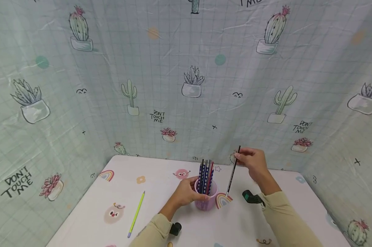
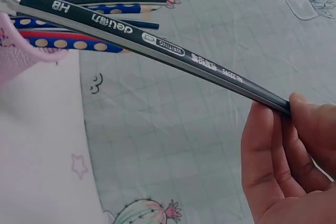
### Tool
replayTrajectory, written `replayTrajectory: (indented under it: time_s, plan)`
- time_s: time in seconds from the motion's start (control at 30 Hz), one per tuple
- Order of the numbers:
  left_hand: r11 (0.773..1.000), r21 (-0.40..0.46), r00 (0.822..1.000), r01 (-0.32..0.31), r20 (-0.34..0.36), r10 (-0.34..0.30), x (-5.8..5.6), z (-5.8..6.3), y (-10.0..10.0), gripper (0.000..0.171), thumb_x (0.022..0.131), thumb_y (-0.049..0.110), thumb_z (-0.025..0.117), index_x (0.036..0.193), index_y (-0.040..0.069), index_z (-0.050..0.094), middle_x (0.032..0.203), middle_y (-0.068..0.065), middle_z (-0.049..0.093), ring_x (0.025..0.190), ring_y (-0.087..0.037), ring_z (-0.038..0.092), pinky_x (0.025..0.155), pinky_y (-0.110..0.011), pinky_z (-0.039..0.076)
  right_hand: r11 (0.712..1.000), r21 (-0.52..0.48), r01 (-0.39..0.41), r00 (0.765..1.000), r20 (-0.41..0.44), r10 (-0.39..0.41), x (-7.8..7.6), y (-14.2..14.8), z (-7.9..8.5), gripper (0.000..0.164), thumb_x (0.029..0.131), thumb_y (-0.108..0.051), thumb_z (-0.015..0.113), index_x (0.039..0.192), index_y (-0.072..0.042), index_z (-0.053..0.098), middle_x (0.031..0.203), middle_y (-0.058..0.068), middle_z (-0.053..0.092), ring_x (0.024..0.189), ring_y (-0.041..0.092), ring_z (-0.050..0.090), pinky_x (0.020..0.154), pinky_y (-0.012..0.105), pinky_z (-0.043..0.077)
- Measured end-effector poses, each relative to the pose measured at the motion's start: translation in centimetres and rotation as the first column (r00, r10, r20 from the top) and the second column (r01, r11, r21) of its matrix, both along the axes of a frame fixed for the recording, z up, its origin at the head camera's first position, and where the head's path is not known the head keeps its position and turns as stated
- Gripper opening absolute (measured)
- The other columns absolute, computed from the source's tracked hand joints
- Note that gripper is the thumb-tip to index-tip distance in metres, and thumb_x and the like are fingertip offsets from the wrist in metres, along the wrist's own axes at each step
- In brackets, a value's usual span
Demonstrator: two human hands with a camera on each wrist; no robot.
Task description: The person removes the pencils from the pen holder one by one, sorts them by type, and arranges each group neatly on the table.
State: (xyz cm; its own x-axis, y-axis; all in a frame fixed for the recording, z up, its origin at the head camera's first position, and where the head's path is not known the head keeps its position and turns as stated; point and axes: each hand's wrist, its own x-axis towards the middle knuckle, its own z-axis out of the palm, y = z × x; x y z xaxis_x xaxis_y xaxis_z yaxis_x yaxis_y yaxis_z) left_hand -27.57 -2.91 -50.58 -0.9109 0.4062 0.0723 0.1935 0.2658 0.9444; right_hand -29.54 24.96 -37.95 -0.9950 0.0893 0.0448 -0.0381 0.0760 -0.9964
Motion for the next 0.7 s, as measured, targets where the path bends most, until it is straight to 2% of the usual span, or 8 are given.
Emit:
replayTrajectory:
  time_s: [0.13, 0.3, 0.7]
  plan:
    - [1.0, -0.007, 1.0, -0.001, -0.011, 0.001, -0.1, 0.1, -0.1, 0.07, 0.076, 0.026, 0.095, 0.137, 0.008, 0.065, 0.117, -0.006, 0.078, 0.104, -0.016, 0.072, 0.098, -0.036, 0.061, 0.998, 0.057, -0.011, 1.0, 0.029, 0.01, 0.2, 0.4, -0.2, 0.039, 0.099, 0.0, 0.066, 0.131, 0.018, 0.054, 0.086, -0.008, 0.067, 0.077, 0.007, 0.07, 0.073, 0.022, 0.063]
    - [1.0, -0.007, 1.0, 0.003, -0.014, -0.003, -0.1, 0.0, -0.2, 0.069, 0.076, 0.025, 0.095, 0.137, 0.009, 0.065, 0.117, -0.006, 0.078, 0.105, -0.017, 0.072, 0.097, -0.037, 0.061, 0.992, 0.117, -0.044, 0.998, 0.053, 0.038, 0.5, 1.2, -0.9, 0.034, 0.099, 0.001, 0.066, 0.128, 0.017, 0.058, 0.088, -0.005, 0.066, 0.077, 0.006, 0.069, 0.072, 0.022, 0.063]
    - [1.0, -0.012, 1.0, -0.012, 0.008, 0.012, 0.0, 0.1, -0.1, 0.071, 0.077, 0.027, 0.095, 0.138, 0.009, 0.064, 0.119, -0.006, 0.077, 0.107, -0.019, 0.072, 0.101, -0.042, 0.06, 0.978, 0.169, -0.123, 0.987, 0.126, 0.102, 1.1, 2.3, -3.4, 0.024, 0.096, 0.0, 0.069, 0.116, 0.013, 0.066, 0.091, 0.001, 0.07, 0.084, 0.014, 0.069, 0.073, 0.028, 0.063]
